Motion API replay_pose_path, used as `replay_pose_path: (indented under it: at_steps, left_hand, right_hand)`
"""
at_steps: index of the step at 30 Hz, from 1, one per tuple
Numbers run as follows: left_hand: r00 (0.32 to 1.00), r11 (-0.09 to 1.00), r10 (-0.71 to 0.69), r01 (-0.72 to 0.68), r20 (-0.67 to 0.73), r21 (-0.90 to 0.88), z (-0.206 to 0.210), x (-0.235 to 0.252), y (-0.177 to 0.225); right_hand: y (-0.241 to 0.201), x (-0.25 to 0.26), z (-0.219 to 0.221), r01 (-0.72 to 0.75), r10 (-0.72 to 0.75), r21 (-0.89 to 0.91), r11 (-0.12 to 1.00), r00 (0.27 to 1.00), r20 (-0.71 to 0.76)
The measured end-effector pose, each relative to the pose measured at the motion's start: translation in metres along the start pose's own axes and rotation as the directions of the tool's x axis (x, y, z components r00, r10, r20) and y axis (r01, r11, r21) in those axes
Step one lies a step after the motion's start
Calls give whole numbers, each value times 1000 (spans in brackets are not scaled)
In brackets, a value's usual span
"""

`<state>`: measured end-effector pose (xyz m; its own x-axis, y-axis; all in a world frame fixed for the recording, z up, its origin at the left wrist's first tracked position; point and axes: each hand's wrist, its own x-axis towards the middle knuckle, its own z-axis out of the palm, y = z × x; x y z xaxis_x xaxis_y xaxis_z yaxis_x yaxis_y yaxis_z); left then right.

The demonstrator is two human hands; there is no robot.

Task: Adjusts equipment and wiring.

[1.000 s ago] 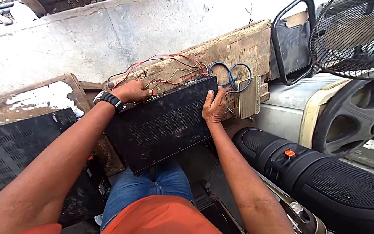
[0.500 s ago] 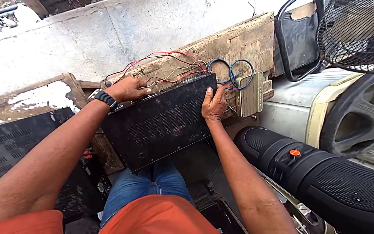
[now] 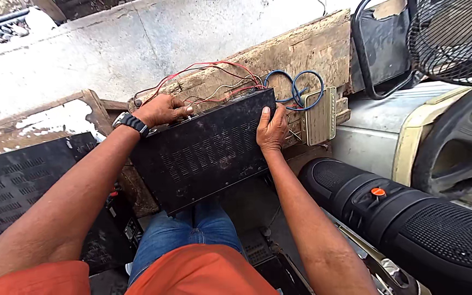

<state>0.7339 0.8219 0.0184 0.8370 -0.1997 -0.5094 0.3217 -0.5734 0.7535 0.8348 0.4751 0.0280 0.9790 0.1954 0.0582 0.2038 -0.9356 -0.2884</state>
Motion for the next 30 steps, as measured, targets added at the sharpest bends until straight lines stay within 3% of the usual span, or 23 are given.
replay_pose_path:
  at_steps: [7,10,12,14,15,17,18,19,20,21,23,24,27,30]
  left_hand:
    - [996,996,87,-88,-13,-12,-7,-11,-4]
    - [990,994,62,-50,-124,101,-4,-16,2]
    - [968,996,54,-35,-245,80,-2,-20,4]
    - [938,992,10,-52,-347,-112,-3,-26,9]
    - [929,953,-40,-76,-369,-294,-3,-29,12]
    - [937,695,-136,-141,-321,-705,-6,-34,19]
    - [949,551,-153,-151,-277,-821,-8,-36,21]
    - [959,478,-153,-140,-240,-867,-11,-37,23]
    - [967,497,-145,-113,-211,-860,-14,-37,22]
    - [971,593,-145,-68,-189,-802,-16,-36,20]
    - [971,830,-182,67,-156,-554,-18,-32,16]
    - [969,895,-202,123,-143,-428,-18,-29,15]
    - [965,946,-243,214,-96,-246,-12,-20,11]
    - [975,964,-212,198,-60,-178,-3,-12,1]
  right_hand:
    - [1,0,1,-18,18,-6,1000,1000,4]
    - [1,0,1,-12,12,-2,1000,1000,-2]
    - [2,0,2,-11,11,1,1000,1000,-5]
    - [2,0,2,-5,5,-1,1000,1000,-5]
    - [3,0,2,-4,4,-1,1000,1000,-7]
    - [3,0,4,-2,2,1,1000,1000,-12]
    - [3,0,4,-2,2,2,1000,1000,-10]
    - [2,0,3,0,0,4,1000,1000,-11]
    - [2,0,3,2,-2,5,1000,1000,-10]
    - [2,0,3,3,-3,7,1000,1000,-12]
    - [2,1,3,3,-3,12,1000,1000,-15]
    - [2,1,3,2,-2,12,1000,1000,-14]
    - [1,0,3,3,-3,-3,1000,1000,-17]
    - [0,0,2,-6,6,-37,999,1000,-6]
